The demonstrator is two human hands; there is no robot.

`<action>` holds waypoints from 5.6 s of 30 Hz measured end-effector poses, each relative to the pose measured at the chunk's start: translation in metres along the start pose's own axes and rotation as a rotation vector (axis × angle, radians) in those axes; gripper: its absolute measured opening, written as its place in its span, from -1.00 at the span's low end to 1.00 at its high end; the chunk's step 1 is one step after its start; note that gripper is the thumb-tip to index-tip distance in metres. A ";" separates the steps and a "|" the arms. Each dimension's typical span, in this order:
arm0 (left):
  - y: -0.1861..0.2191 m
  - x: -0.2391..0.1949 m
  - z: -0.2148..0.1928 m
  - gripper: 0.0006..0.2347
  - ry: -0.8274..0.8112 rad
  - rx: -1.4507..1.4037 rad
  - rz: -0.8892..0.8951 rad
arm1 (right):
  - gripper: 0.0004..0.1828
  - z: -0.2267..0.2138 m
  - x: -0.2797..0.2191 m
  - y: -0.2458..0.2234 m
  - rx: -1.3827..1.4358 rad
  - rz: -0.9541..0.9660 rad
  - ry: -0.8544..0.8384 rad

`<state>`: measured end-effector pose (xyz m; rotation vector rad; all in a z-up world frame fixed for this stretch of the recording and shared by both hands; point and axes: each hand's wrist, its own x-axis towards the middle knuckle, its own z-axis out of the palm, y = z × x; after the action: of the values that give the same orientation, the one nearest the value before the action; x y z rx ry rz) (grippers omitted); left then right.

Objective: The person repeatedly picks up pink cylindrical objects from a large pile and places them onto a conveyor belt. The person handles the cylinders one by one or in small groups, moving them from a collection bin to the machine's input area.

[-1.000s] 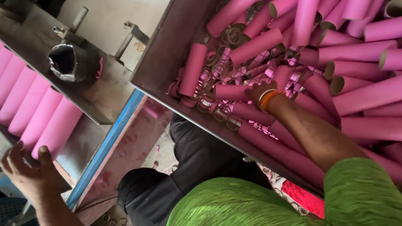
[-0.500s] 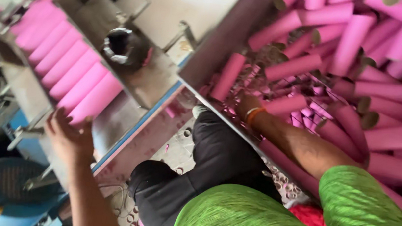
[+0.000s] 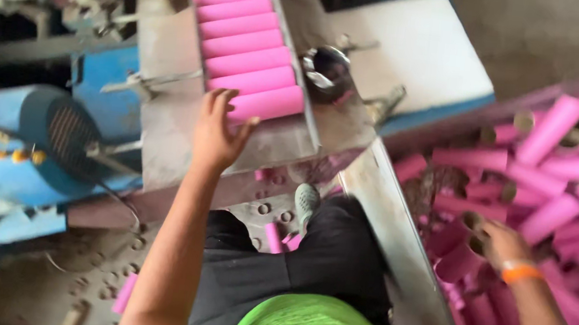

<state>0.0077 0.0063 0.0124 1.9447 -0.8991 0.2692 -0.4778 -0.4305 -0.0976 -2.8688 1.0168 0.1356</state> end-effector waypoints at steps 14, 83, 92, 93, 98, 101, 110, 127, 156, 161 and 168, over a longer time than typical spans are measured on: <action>0.006 -0.012 -0.025 -0.36 0.062 -0.088 0.253 | -0.78 -0.139 0.143 -0.247 1.048 -0.529 0.569; -0.011 -0.010 0.004 -0.74 -0.057 -0.009 -0.084 | -0.73 -0.150 0.065 -0.039 1.333 -0.250 0.761; -0.025 -0.024 0.011 -0.79 0.096 -0.138 -0.092 | -0.62 -0.142 0.137 -0.316 1.514 -0.377 0.231; -0.024 -0.026 0.007 -0.80 0.109 -0.100 -0.062 | -0.62 -0.136 0.142 -0.328 1.495 -0.380 0.216; -0.010 -0.037 -0.016 -0.76 0.048 -0.222 -0.041 | -0.65 -0.110 0.164 -0.353 1.376 -0.386 0.246; -0.003 -0.035 -0.018 -0.58 -0.005 -0.216 -0.025 | -0.67 -0.095 0.175 -0.374 1.231 -0.453 0.408; -0.002 -0.032 -0.004 -0.54 -0.302 0.637 0.116 | -0.92 -0.094 0.175 -0.379 0.439 -0.525 0.502; -0.033 -0.002 0.005 -0.49 -0.222 0.235 0.114 | -0.29 0.097 -0.076 0.057 0.577 0.380 0.123; -0.009 -0.005 0.007 -0.66 -0.111 0.026 -0.062 | -0.72 -0.110 0.013 0.017 0.350 0.003 0.243; -0.011 -0.006 0.001 -0.70 -0.019 -0.084 -0.102 | -0.87 -0.139 0.036 -0.014 0.701 -0.118 0.538; -0.022 -0.020 0.002 -0.86 -0.018 -0.079 -0.077 | -0.86 -0.092 0.101 -0.151 1.351 -0.443 0.467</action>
<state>0.0086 0.0203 -0.0138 1.9064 -0.8322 0.1686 -0.2998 -0.3872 -0.0089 -1.7435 0.2183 -0.9028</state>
